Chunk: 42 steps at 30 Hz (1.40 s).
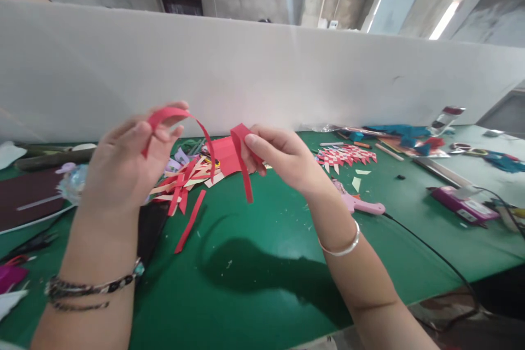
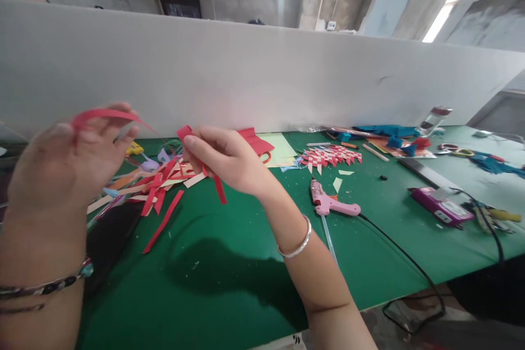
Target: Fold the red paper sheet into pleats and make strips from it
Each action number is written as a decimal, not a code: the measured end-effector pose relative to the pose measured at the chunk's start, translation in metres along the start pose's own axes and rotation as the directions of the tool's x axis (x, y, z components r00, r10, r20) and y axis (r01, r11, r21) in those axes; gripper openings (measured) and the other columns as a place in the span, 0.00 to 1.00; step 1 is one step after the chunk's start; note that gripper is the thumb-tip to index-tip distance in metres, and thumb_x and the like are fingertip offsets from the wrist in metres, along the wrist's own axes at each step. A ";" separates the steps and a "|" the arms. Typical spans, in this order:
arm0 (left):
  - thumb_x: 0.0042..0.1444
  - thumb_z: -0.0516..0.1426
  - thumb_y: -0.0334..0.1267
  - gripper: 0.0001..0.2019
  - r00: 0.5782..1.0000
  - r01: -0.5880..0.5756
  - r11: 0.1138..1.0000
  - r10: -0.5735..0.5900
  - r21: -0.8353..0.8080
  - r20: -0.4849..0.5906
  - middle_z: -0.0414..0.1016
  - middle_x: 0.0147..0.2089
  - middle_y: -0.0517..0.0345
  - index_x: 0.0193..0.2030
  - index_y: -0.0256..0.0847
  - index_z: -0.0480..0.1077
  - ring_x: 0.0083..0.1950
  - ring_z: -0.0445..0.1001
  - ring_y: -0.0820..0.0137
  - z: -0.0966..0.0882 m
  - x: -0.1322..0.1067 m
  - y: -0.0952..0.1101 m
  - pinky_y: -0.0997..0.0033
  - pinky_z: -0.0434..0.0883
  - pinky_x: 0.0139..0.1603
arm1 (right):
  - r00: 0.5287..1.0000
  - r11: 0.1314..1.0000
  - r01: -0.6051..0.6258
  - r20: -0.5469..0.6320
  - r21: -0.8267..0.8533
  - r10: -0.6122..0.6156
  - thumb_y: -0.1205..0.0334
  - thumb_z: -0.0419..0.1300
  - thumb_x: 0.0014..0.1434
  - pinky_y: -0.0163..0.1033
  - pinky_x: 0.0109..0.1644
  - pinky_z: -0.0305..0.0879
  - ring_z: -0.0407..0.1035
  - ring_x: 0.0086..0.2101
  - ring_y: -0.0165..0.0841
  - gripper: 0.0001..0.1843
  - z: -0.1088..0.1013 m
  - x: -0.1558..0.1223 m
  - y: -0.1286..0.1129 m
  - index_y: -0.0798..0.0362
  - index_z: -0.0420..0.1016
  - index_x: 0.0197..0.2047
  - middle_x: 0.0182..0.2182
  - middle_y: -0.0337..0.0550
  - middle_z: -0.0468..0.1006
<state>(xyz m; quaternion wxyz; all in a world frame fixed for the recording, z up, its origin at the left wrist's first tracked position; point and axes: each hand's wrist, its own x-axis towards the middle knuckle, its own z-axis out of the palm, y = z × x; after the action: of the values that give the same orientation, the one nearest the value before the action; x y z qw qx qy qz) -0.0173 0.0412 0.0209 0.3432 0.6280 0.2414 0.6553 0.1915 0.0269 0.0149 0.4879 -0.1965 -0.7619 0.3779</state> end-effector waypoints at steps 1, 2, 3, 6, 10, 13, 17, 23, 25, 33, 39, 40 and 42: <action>0.44 0.62 0.50 0.14 1.000 0.018 0.995 -0.017 -0.096 0.010 0.75 0.43 0.65 0.21 0.42 0.69 0.56 0.66 0.66 0.003 -0.001 0.005 0.66 0.62 0.57 | 1.000 0.997 0.004 0.018 0.081 -0.006 0.56 0.48 0.63 0.29 0.25 0.55 0.58 0.21 0.21 0.16 -0.001 -0.002 -0.003 0.54 0.63 0.27 0.21 0.34 0.64; 0.44 0.62 0.50 0.13 0.999 0.039 0.984 -0.036 -0.173 0.023 0.75 0.43 0.68 0.20 0.45 0.70 0.57 0.65 0.67 0.005 -0.001 0.009 0.66 0.62 0.57 | 1.000 0.988 0.003 0.025 0.153 -0.006 0.54 0.48 0.63 0.29 0.24 0.55 0.58 0.21 0.21 0.16 -0.003 -0.003 -0.006 0.54 0.63 0.28 0.20 0.34 0.64; 0.47 0.61 0.49 0.12 0.998 0.058 0.970 -0.052 -0.237 0.031 0.75 0.43 0.71 0.20 0.47 0.70 0.57 0.66 0.68 0.007 -0.002 0.012 0.66 0.63 0.56 | 1.000 0.977 -0.002 0.024 0.212 -0.003 0.52 0.47 0.63 0.30 0.24 0.55 0.58 0.20 0.22 0.17 -0.004 -0.004 -0.007 0.53 0.63 0.28 0.19 0.33 0.63; 0.55 0.54 0.44 0.12 0.996 0.093 0.922 -0.088 -0.375 0.030 0.74 0.44 0.74 0.22 0.51 0.72 0.53 0.69 0.72 0.009 -0.003 0.018 0.69 0.69 0.50 | 0.999 0.954 -0.042 0.000 0.295 0.044 0.48 0.47 0.62 0.30 0.23 0.55 0.56 0.19 0.23 0.18 -0.011 -0.002 0.001 0.52 0.62 0.29 0.18 0.32 0.61; 0.58 0.51 0.42 0.14 0.991 0.130 0.888 -0.116 -0.440 0.059 0.75 0.44 0.69 0.24 0.50 0.73 0.49 0.71 0.73 0.009 -0.002 0.014 0.72 0.72 0.44 | 0.967 0.965 -0.253 0.000 0.070 0.254 0.54 0.47 0.62 0.30 0.23 0.54 0.56 0.19 0.22 0.17 -0.021 0.007 0.040 0.53 0.60 0.24 0.17 0.34 0.62; 0.57 0.50 0.40 0.15 0.983 0.181 0.860 -0.157 -0.477 0.090 0.76 0.44 0.66 0.21 0.47 0.70 0.50 0.71 0.72 0.009 -0.002 0.008 0.72 0.72 0.45 | 0.887 0.800 -0.408 0.017 -0.441 0.462 0.60 0.46 0.61 0.32 0.29 0.60 0.61 0.23 0.25 0.18 -0.025 0.010 0.075 0.54 0.62 0.21 0.19 0.38 0.67; 0.51 0.53 0.36 0.14 0.969 0.247 0.818 -0.222 -0.520 0.111 0.77 0.40 0.63 0.16 0.41 0.62 0.50 0.72 0.70 0.014 -0.003 -0.002 0.72 0.71 0.44 | 0.865 0.580 -0.445 -0.159 -0.682 0.476 0.64 0.56 0.55 0.45 0.48 0.59 0.63 0.47 0.42 0.10 -0.021 0.007 0.091 0.59 0.69 0.40 0.43 0.55 0.71; 0.46 0.55 0.37 0.15 0.927 0.366 0.800 -0.360 -0.476 0.108 0.77 0.38 0.63 0.15 0.40 0.54 0.51 0.70 0.66 0.017 -0.002 -0.020 0.68 0.70 0.47 | 0.918 0.968 -0.233 0.306 -0.094 0.251 0.57 0.49 0.61 0.36 0.43 0.63 0.65 0.40 0.30 0.17 -0.004 0.009 0.056 0.54 0.62 0.53 0.44 0.45 0.70; 0.45 0.54 0.37 0.14 0.917 0.396 0.817 -0.380 -0.419 0.125 0.76 0.39 0.63 0.15 0.40 0.55 0.51 0.70 0.66 0.013 0.000 -0.029 0.67 0.70 0.48 | 0.923 0.975 -0.211 0.344 0.074 0.174 0.60 0.51 0.60 0.33 0.38 0.62 0.64 0.33 0.26 0.11 -0.001 0.011 0.049 0.54 0.66 0.45 0.37 0.40 0.71; 0.44 0.59 0.38 0.05 0.810 0.560 0.827 -0.535 -0.045 0.242 0.75 0.34 0.57 0.21 0.40 0.70 0.39 0.71 0.68 -0.022 0.004 -0.079 0.69 0.69 0.44 | 0.960 0.941 -0.267 0.148 0.208 0.239 0.60 0.53 0.59 0.29 0.26 0.55 0.56 0.22 0.21 0.07 -0.006 0.010 0.060 0.54 0.64 0.33 0.23 0.32 0.68; 0.49 0.53 0.46 0.13 0.807 0.483 0.792 -0.568 0.373 0.163 0.73 0.30 0.57 0.20 0.42 0.67 0.36 0.69 0.66 -0.031 0.004 -0.077 0.66 0.68 0.42 | 0.942 0.922 -0.319 0.177 0.218 0.284 0.64 0.56 0.57 0.29 0.29 0.59 0.63 0.24 0.22 0.12 -0.009 0.009 0.061 0.52 0.61 0.45 0.23 0.32 0.72; 0.49 0.53 0.47 0.15 0.776 0.480 0.739 -0.609 0.474 0.164 0.72 0.27 0.57 0.19 0.42 0.67 0.33 0.68 0.66 -0.033 0.004 -0.075 0.67 0.68 0.39 | 0.947 0.924 -0.312 0.152 0.222 0.284 0.65 0.56 0.57 0.29 0.30 0.60 0.63 0.25 0.22 0.13 -0.010 0.009 0.061 0.53 0.62 0.46 0.23 0.32 0.72; 0.47 0.56 0.48 0.16 0.684 0.478 0.628 -0.705 0.614 0.188 0.69 0.22 0.59 0.17 0.40 0.67 0.29 0.66 0.67 -0.036 0.005 -0.073 0.68 0.66 0.34 | 0.950 0.925 -0.305 0.142 0.229 0.278 0.66 0.57 0.55 0.29 0.30 0.61 0.65 0.25 0.22 0.12 -0.012 0.010 0.062 0.54 0.64 0.44 0.23 0.32 0.72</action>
<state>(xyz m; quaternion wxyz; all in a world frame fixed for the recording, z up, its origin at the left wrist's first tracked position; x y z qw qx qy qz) -0.0420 0.0961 -0.0340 0.4037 0.7002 0.5275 0.2618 0.1931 0.0772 -0.0238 0.4056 -0.2244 -0.6959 0.5485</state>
